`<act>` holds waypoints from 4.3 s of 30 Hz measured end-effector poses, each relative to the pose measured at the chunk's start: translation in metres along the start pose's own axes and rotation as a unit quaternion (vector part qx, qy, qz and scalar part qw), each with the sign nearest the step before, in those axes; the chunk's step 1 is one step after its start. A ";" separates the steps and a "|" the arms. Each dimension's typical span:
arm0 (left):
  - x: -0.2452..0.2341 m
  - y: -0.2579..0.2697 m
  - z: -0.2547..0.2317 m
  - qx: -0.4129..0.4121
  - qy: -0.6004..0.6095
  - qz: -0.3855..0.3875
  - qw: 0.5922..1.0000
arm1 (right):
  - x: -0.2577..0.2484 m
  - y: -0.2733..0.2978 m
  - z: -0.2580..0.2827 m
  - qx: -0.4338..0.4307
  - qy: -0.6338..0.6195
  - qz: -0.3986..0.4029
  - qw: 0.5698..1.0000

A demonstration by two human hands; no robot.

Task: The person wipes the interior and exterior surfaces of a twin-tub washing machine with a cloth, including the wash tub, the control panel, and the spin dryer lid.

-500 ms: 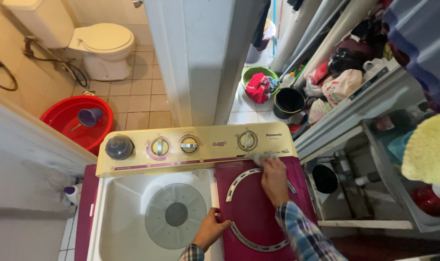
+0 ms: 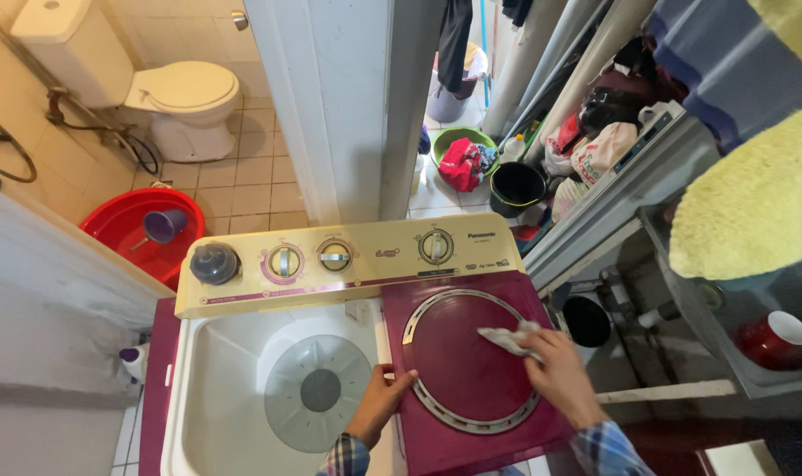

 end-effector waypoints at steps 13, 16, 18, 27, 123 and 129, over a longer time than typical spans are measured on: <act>0.035 0.063 -0.125 0.142 0.059 0.050 0.987 | -0.123 0.039 -0.060 0.234 -0.264 -0.139 0.925; 0.034 0.050 -0.134 0.134 0.102 0.041 0.985 | -0.121 0.022 -0.062 0.250 -0.430 -0.192 0.846; 0.029 0.041 -0.137 0.143 0.095 0.024 0.985 | -0.124 0.009 -0.062 0.249 -0.465 -0.220 0.820; 0.049 0.024 -0.193 0.242 0.125 0.097 0.957 | -0.110 -0.034 -0.095 0.220 -0.639 -0.341 0.653; 0.094 0.082 -0.316 0.563 -0.143 -0.027 0.813 | -0.171 -0.112 0.133 0.058 0.036 -0.356 0.932; 0.094 0.069 -0.315 0.536 -0.145 -0.028 0.831 | -0.156 -0.115 0.236 -0.119 0.005 -0.332 0.936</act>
Point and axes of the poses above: each hand's wrist, its own y-axis away from the middle knuckle, its own x-axis out of the palm, z = x × y, the point moved 8 cm from there along -y, towards the middle knuckle, and after that the axes turned 14 degrees about y, right-handed, at the moved point
